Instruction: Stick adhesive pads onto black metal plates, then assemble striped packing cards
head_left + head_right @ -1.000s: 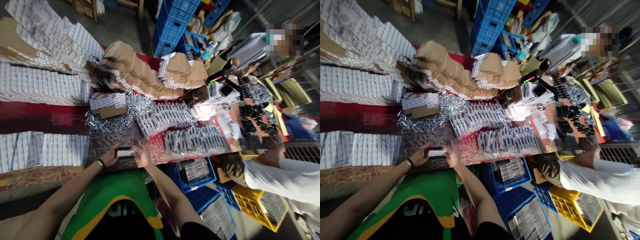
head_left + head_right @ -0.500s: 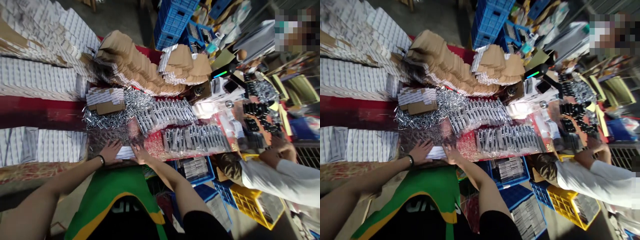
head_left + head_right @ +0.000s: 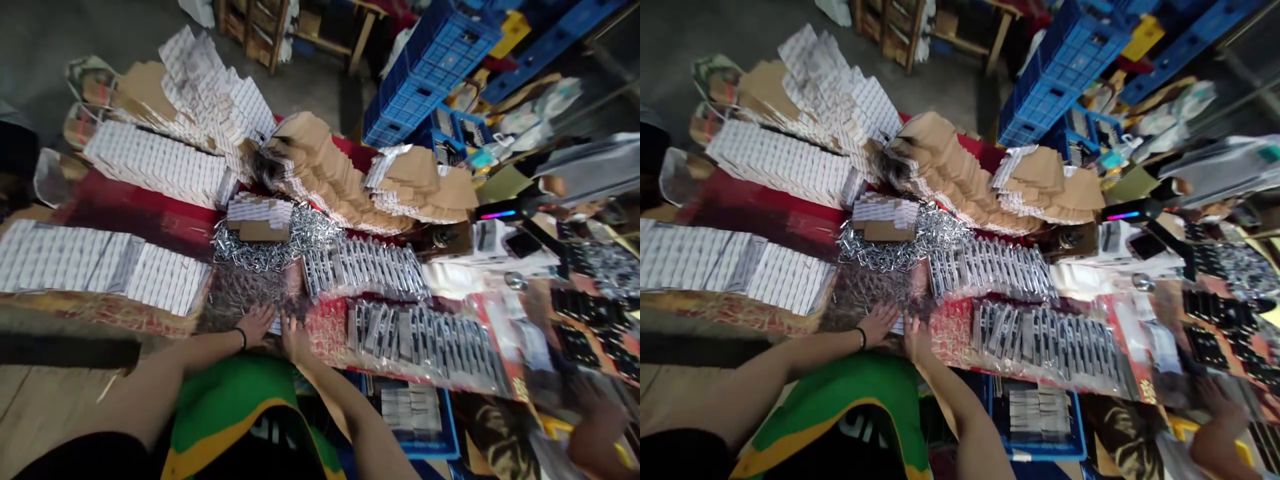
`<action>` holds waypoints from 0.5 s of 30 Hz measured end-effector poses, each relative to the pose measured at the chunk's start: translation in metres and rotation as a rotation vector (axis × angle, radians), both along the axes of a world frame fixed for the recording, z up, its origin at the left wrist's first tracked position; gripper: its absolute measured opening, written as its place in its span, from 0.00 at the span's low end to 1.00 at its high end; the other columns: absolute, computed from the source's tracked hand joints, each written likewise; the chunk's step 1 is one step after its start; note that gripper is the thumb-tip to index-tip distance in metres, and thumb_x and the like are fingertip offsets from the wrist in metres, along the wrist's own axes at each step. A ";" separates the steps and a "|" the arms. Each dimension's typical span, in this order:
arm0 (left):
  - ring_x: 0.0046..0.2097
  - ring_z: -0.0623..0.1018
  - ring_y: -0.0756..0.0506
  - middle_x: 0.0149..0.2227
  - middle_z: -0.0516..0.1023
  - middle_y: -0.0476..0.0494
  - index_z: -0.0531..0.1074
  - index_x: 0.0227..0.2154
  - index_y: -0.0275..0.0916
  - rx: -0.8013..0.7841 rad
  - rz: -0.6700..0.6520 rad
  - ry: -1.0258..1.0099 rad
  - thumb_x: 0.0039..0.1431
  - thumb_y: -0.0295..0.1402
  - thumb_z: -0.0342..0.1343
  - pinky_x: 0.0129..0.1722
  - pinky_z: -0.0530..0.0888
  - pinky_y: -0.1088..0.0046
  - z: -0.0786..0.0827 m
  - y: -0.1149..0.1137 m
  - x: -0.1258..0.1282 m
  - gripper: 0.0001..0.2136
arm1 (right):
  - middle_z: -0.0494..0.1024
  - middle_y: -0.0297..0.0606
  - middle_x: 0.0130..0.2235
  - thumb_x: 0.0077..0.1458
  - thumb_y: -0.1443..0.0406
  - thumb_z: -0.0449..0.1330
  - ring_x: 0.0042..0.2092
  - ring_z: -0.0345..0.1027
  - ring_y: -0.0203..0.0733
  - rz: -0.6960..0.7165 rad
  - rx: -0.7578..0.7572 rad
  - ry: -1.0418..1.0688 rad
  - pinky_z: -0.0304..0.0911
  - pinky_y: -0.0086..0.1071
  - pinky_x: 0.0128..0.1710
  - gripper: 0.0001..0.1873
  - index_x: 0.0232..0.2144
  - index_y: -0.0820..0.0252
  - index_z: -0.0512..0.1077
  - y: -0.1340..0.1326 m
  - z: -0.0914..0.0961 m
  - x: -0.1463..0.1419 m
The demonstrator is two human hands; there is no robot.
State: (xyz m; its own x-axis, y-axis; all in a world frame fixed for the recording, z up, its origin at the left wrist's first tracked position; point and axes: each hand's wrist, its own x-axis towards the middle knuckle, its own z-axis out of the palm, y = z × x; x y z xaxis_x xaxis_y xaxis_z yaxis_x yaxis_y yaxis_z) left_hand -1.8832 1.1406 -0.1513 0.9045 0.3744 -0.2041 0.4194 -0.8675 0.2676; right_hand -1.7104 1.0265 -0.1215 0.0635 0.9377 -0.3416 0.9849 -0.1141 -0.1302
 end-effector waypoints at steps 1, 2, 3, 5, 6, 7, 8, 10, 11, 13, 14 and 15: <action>0.69 0.60 0.22 0.71 0.59 0.26 0.59 0.71 0.39 -0.021 -0.006 0.028 0.57 0.45 0.64 0.66 0.56 0.41 0.005 -0.002 0.010 0.41 | 0.67 0.66 0.64 0.61 0.49 0.62 0.58 0.67 0.71 0.006 -0.006 -0.003 0.60 0.67 0.57 0.44 0.73 0.59 0.55 0.005 0.004 0.001; 0.67 0.65 0.23 0.70 0.62 0.27 0.61 0.70 0.39 -0.055 0.000 0.053 0.56 0.41 0.64 0.64 0.61 0.43 0.011 -0.001 0.018 0.39 | 0.71 0.63 0.61 0.61 0.48 0.62 0.58 0.68 0.71 0.022 -0.008 0.003 0.60 0.66 0.57 0.40 0.69 0.58 0.62 0.014 0.009 0.004; 0.63 0.69 0.24 0.69 0.64 0.28 0.64 0.68 0.41 -0.093 0.020 0.074 0.55 0.39 0.64 0.61 0.65 0.46 0.020 0.001 0.024 0.37 | 0.75 0.60 0.57 0.61 0.47 0.61 0.58 0.68 0.70 0.030 0.011 0.013 0.60 0.65 0.57 0.34 0.63 0.57 0.71 0.029 0.018 0.009; 0.56 0.76 0.27 0.65 0.69 0.28 0.67 0.65 0.43 -0.158 0.088 0.105 0.52 0.35 0.65 0.52 0.72 0.51 0.039 0.011 0.019 0.35 | 0.78 0.54 0.51 0.65 0.48 0.57 0.57 0.68 0.64 0.009 0.108 0.029 0.60 0.58 0.58 0.22 0.49 0.55 0.79 0.074 0.038 0.019; 0.52 0.78 0.29 0.61 0.72 0.29 0.68 0.64 0.43 -0.177 0.143 0.108 0.52 0.35 0.65 0.48 0.73 0.53 0.049 0.018 0.006 0.33 | 0.78 0.53 0.50 0.68 0.50 0.54 0.57 0.68 0.61 -0.015 0.181 0.034 0.61 0.53 0.58 0.21 0.46 0.55 0.80 0.103 0.050 0.022; 0.48 0.79 0.31 0.57 0.74 0.30 0.69 0.63 0.42 -0.189 0.216 0.092 0.54 0.36 0.63 0.46 0.74 0.55 0.059 0.026 -0.014 0.31 | 0.77 0.52 0.52 0.70 0.52 0.50 0.57 0.67 0.58 -0.042 0.254 0.036 0.60 0.50 0.59 0.22 0.49 0.56 0.78 0.136 0.061 0.023; 0.46 0.80 0.33 0.54 0.76 0.31 0.69 0.62 0.42 -0.192 0.305 0.059 0.57 0.37 0.61 0.44 0.74 0.57 0.070 0.035 -0.040 0.29 | 0.75 0.53 0.54 0.71 0.54 0.48 0.58 0.66 0.56 -0.061 0.310 0.038 0.60 0.48 0.60 0.23 0.55 0.59 0.75 0.171 0.071 0.021; 0.44 0.79 0.35 0.49 0.77 0.33 0.69 0.61 0.40 -0.155 0.545 -0.028 0.62 0.39 0.55 0.44 0.74 0.59 0.093 0.056 -0.104 0.25 | 0.69 0.57 0.61 0.70 0.53 0.50 0.62 0.62 0.57 -0.153 0.417 0.029 0.58 0.48 0.62 0.29 0.65 0.63 0.64 0.239 0.087 0.010; 0.45 0.78 0.35 0.48 0.77 0.33 0.69 0.61 0.39 -0.111 0.680 -0.064 0.63 0.40 0.53 0.44 0.73 0.59 0.104 0.069 -0.139 0.24 | 0.65 0.61 0.63 0.68 0.50 0.54 0.63 0.60 0.60 -0.224 0.443 0.015 0.57 0.49 0.62 0.36 0.69 0.65 0.59 0.269 0.093 0.004; 0.46 0.77 0.33 0.48 0.75 0.30 0.67 0.63 0.34 0.029 0.922 -0.065 0.66 0.42 0.50 0.45 0.73 0.57 0.124 0.099 -0.204 0.26 | 0.58 0.66 0.67 0.61 0.47 0.62 0.65 0.57 0.65 -0.366 0.422 -0.018 0.58 0.50 0.61 0.50 0.72 0.68 0.50 0.318 0.101 -0.008; 0.47 0.76 0.32 0.48 0.75 0.29 0.66 0.63 0.32 0.097 1.016 -0.044 0.66 0.44 0.50 0.46 0.73 0.56 0.131 0.115 -0.232 0.28 | 0.56 0.69 0.68 0.58 0.47 0.64 0.65 0.57 0.67 -0.399 0.384 -0.033 0.59 0.50 0.60 0.54 0.73 0.70 0.47 0.336 0.103 -0.010; 0.48 0.75 0.30 0.48 0.74 0.28 0.65 0.64 0.30 0.158 1.095 -0.018 0.66 0.44 0.50 0.47 0.72 0.54 0.135 0.131 -0.255 0.30 | 0.56 0.70 0.67 0.57 0.48 0.66 0.65 0.58 0.67 -0.408 0.346 -0.046 0.60 0.49 0.58 0.55 0.72 0.72 0.47 0.350 0.105 -0.010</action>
